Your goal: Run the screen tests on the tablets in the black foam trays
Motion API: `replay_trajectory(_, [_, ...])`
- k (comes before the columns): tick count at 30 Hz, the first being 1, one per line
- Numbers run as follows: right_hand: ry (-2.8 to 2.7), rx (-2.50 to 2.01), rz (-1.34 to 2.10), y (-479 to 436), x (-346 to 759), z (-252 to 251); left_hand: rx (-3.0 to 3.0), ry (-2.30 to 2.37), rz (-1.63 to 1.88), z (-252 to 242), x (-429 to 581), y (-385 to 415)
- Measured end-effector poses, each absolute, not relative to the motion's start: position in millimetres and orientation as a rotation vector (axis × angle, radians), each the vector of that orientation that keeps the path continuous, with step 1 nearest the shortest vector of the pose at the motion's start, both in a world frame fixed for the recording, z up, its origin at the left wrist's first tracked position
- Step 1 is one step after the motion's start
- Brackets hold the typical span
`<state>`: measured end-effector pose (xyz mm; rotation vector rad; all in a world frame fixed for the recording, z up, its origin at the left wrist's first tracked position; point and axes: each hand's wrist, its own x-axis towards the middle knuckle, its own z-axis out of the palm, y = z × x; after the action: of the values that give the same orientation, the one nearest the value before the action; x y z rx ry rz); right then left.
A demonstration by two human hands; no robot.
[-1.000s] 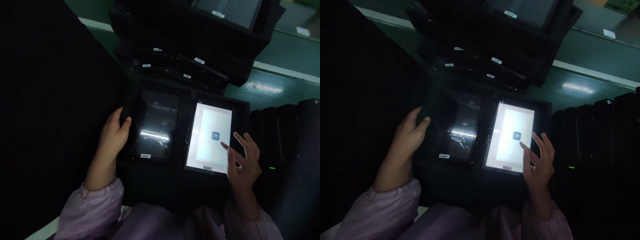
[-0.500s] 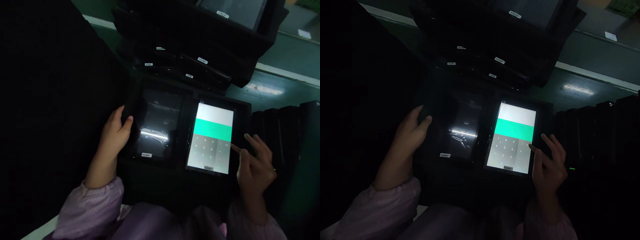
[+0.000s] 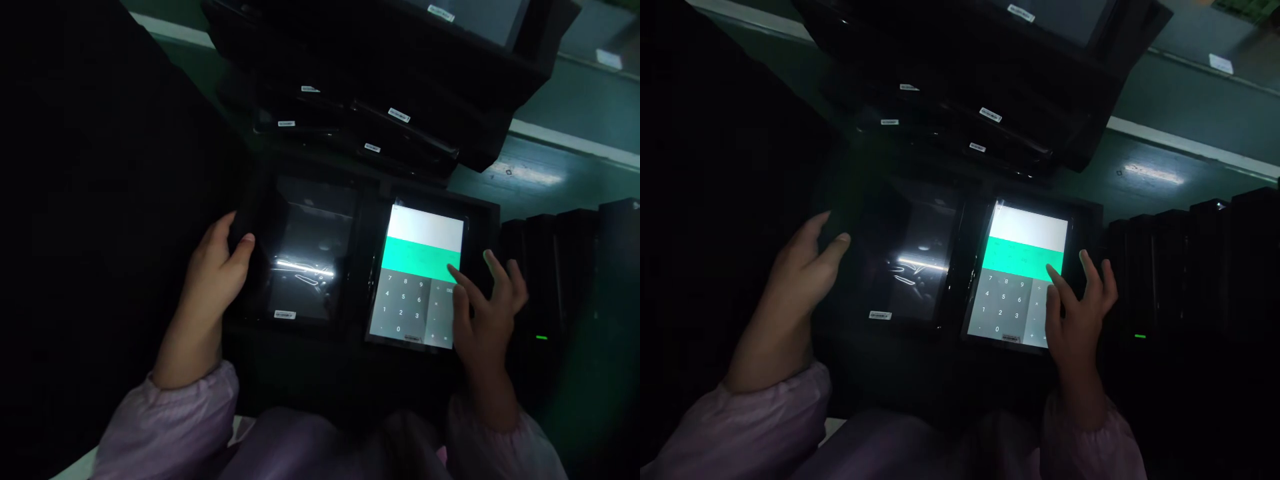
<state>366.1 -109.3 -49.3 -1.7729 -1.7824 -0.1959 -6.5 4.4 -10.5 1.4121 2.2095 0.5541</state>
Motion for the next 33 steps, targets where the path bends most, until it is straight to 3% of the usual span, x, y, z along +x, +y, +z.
replay_trajectory(22, [-1.708,-1.815,-0.117,-109.8,369.4,-56.2,1.403,2.240,0.513,-5.0,0.3,7.7])
replay_trajectory(33, [-1.928,-1.617,0.058,-113.7,320.7,-42.6,1.479,2.205,0.527,-11.9,-3.5,7.7])
